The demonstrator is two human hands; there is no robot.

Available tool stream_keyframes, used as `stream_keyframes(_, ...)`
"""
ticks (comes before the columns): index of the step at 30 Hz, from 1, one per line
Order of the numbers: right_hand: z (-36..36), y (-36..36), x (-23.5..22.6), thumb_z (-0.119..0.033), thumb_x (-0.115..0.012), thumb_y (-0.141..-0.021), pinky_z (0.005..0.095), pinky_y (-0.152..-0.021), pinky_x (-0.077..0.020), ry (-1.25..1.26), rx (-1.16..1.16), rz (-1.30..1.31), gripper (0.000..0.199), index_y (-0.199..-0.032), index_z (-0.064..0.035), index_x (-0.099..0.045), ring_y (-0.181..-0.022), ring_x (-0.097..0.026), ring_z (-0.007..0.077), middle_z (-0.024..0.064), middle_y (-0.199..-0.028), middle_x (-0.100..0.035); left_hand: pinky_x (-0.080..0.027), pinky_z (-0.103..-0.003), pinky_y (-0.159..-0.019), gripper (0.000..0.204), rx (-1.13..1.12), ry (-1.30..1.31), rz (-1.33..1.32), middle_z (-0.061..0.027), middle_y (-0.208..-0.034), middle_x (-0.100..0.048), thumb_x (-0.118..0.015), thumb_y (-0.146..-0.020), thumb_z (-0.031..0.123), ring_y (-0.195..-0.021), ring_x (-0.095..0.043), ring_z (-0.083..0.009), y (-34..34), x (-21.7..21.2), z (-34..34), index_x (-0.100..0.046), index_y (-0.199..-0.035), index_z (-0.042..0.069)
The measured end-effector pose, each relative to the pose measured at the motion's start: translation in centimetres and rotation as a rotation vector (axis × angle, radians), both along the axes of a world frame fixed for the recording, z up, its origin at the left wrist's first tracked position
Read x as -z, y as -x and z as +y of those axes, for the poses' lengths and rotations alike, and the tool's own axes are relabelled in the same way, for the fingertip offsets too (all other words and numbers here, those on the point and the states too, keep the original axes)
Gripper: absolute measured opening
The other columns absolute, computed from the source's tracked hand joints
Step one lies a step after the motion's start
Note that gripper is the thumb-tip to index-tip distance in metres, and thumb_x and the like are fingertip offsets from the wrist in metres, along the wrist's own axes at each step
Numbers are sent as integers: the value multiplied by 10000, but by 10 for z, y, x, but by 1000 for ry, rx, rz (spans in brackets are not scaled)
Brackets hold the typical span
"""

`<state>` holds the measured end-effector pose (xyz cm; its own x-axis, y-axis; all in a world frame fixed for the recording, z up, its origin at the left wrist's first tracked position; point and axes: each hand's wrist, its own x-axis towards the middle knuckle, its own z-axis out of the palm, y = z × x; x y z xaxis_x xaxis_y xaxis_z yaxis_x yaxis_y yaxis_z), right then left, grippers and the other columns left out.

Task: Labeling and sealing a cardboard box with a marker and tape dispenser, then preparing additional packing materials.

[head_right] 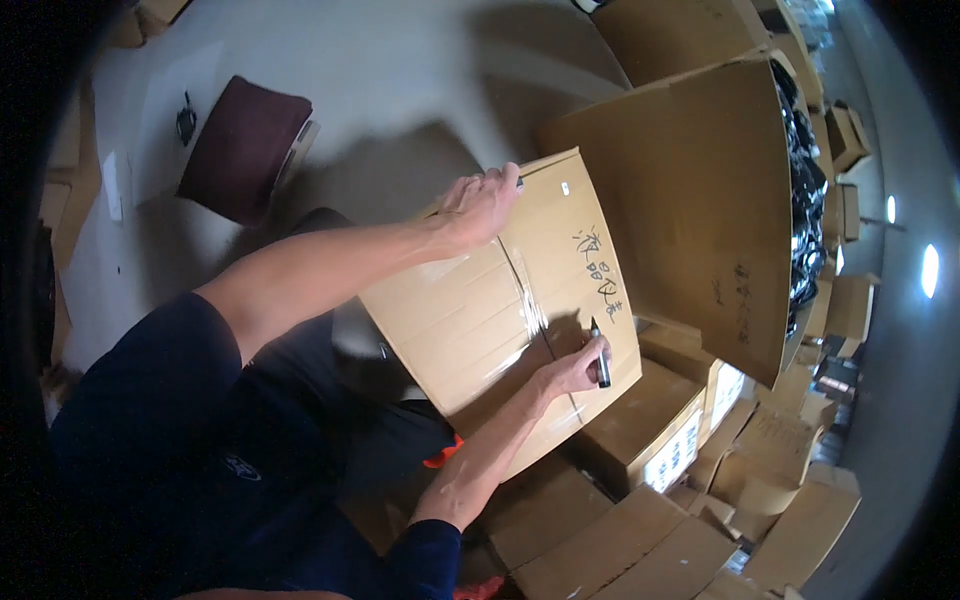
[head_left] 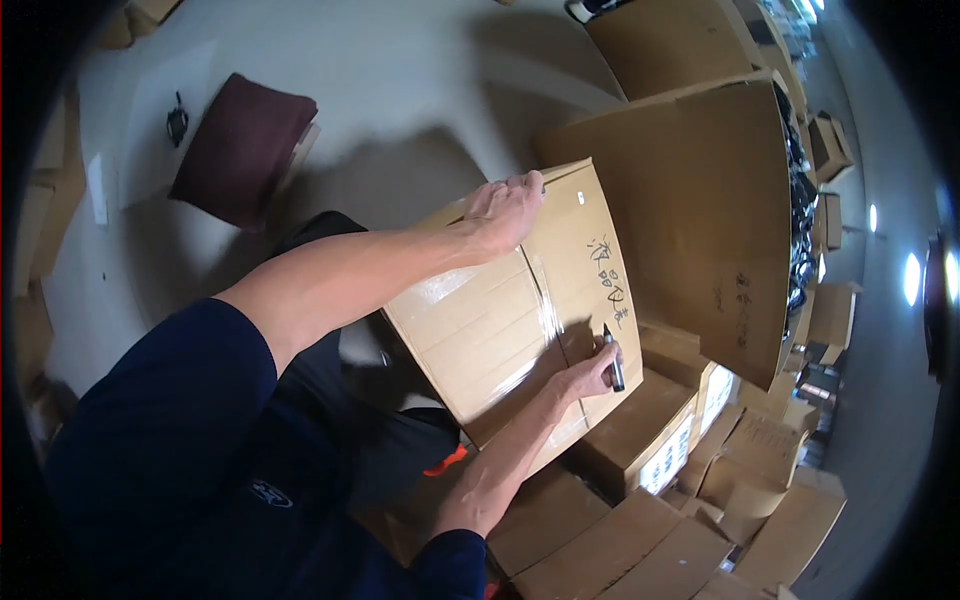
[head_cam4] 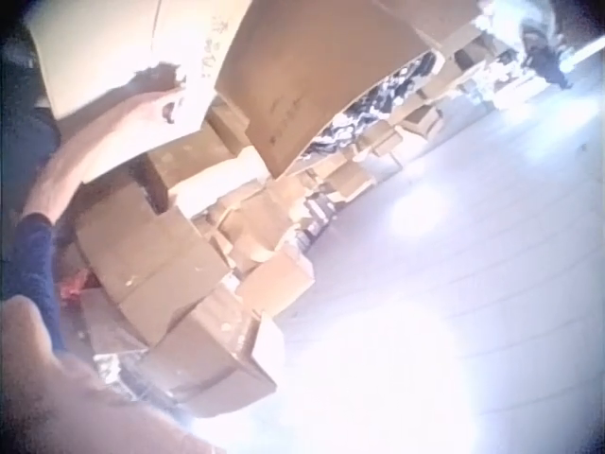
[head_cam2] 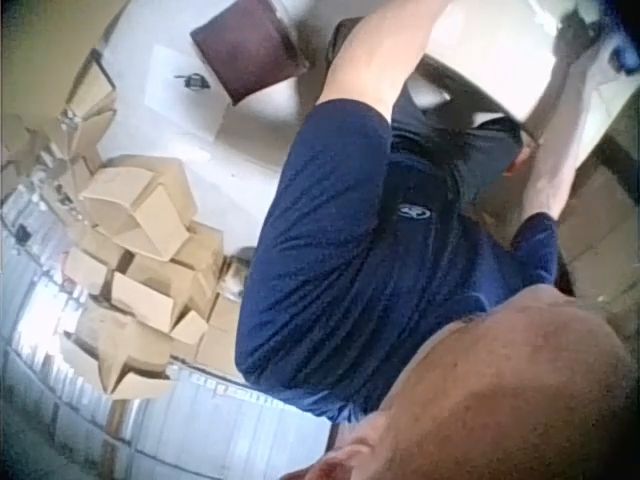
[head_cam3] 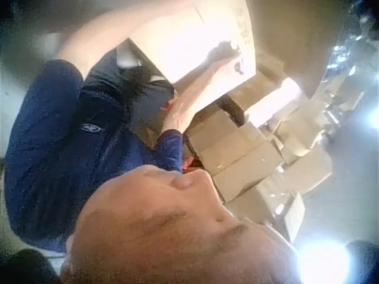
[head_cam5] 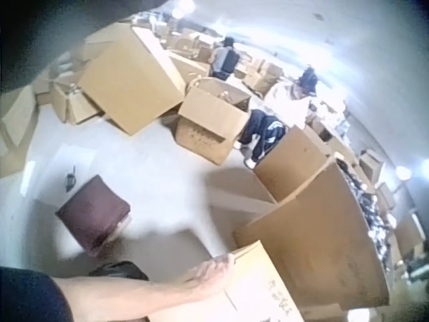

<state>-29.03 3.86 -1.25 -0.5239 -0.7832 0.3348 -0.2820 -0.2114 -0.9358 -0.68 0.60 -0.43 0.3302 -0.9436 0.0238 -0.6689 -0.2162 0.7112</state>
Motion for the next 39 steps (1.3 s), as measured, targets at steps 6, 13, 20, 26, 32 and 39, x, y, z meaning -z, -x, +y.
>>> stream_keyframes(6,-27,-77,-15,-164,-652,-956,326,-834,-472,-7,-239,6,209,-989,42,-659,-835,-595,159,82,-862,-656,-540,-518,-802,284,-21,0,-31,-263,-972,-670,-449,-1035,272,-876,-689,-412,3,6,-2,-459,-1059,-11)
stream_keyframes(13,-29,-82,-6,-107,-665,-933,272,-747,-484,-36,-322,39,192,-1025,61,-657,-782,-586,129,81,-867,-658,-536,-530,-795,280,-9,-20,-45,-273,-994,-671,-449,-1034,260,-900,-688,-419,2,-1,-2,-461,-1069,-18)
stream_keyframes(20,-28,-92,-5,-130,-643,-950,302,-763,-500,-55,-282,169,202,-1000,65,-652,-793,-600,155,92,-866,-669,-535,-532,-787,295,-11,-4,-9,-269,-983,-666,-450,-1036,271,-877,-685,-430,1,4,-2,-464,-1077,-21)
stream_keyframes(26,-27,-90,-3,-126,-629,-948,319,-750,-500,-53,-317,244,193,-946,65,-651,-771,-596,171,100,-823,-661,-539,-522,-788,289,11,-20,17,-275,-995,-660,-452,-1035,266,-871,-685,-431,-1,1,1,-463,-1079,-19)
stream_keyframes(32,-29,-90,0,-124,-634,-926,317,-716,-488,-24,-208,243,190,-887,62,-643,-749,-577,165,86,-803,-642,-542,-521,-795,296,-3,-7,16,-272,-997,-657,-450,-1038,274,-886,-688,-427,-3,2,0,-463,-1082,-18)
stream_keyframes(39,-24,-91,-2,-122,-631,-916,312,-695,-467,5,-260,157,183,-897,60,-628,-731,-543,156,66,-794,-605,-543,-522,-804,297,-19,17,4,-270,-996,-657,-457,-1035,275,-896,-689,-420,0,6,-2,-468,-1080,-19)
